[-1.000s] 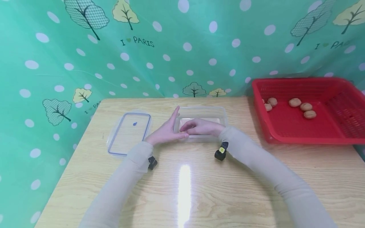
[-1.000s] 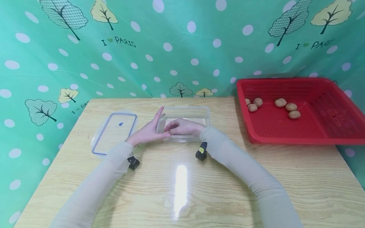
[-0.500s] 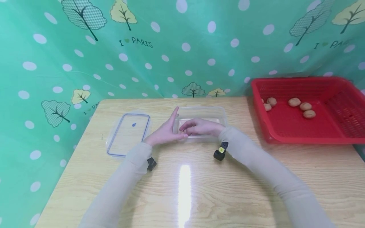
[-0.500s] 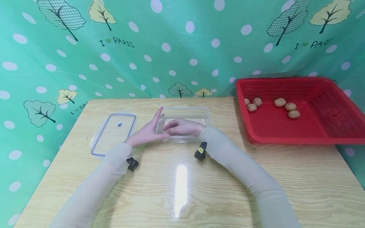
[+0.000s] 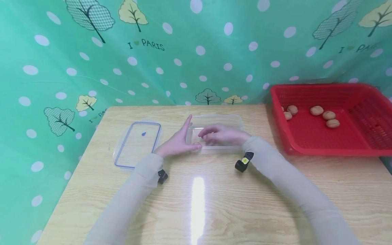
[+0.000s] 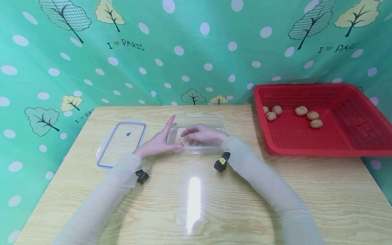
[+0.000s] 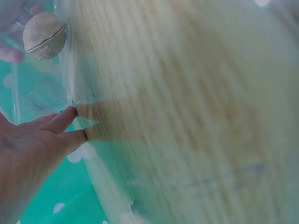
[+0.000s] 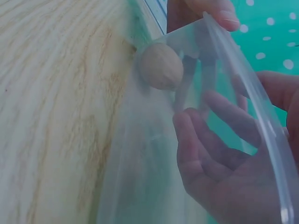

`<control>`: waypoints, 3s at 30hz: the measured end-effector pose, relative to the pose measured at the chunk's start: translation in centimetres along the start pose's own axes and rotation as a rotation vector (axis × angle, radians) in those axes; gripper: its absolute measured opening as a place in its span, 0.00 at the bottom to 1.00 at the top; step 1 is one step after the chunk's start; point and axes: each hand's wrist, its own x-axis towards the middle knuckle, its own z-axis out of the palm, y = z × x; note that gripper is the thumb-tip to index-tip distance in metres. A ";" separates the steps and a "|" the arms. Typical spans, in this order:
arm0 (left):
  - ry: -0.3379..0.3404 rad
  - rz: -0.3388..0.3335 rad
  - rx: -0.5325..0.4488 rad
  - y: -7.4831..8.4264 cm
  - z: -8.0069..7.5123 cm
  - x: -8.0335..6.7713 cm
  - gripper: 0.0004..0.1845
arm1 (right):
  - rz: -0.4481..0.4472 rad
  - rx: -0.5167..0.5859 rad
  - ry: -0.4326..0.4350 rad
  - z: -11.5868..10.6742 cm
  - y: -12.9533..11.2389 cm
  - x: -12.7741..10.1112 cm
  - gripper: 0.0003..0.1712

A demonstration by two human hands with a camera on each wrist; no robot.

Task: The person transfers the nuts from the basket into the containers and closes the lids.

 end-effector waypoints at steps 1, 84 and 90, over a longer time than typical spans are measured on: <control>0.000 0.000 0.000 0.0 0.0 0.0 0.65 | 0.001 -0.002 0.002 -0.1 0.0 -0.1 0.24; 0.010 0.025 0.007 0.0 0.2 -0.1 0.65 | 0.076 -0.289 0.252 -10.4 -3.4 -15.2 0.21; 0.012 0.020 0.009 0.0 0.2 0.0 0.65 | 0.116 -0.269 0.287 -11.8 -3.0 -16.4 0.23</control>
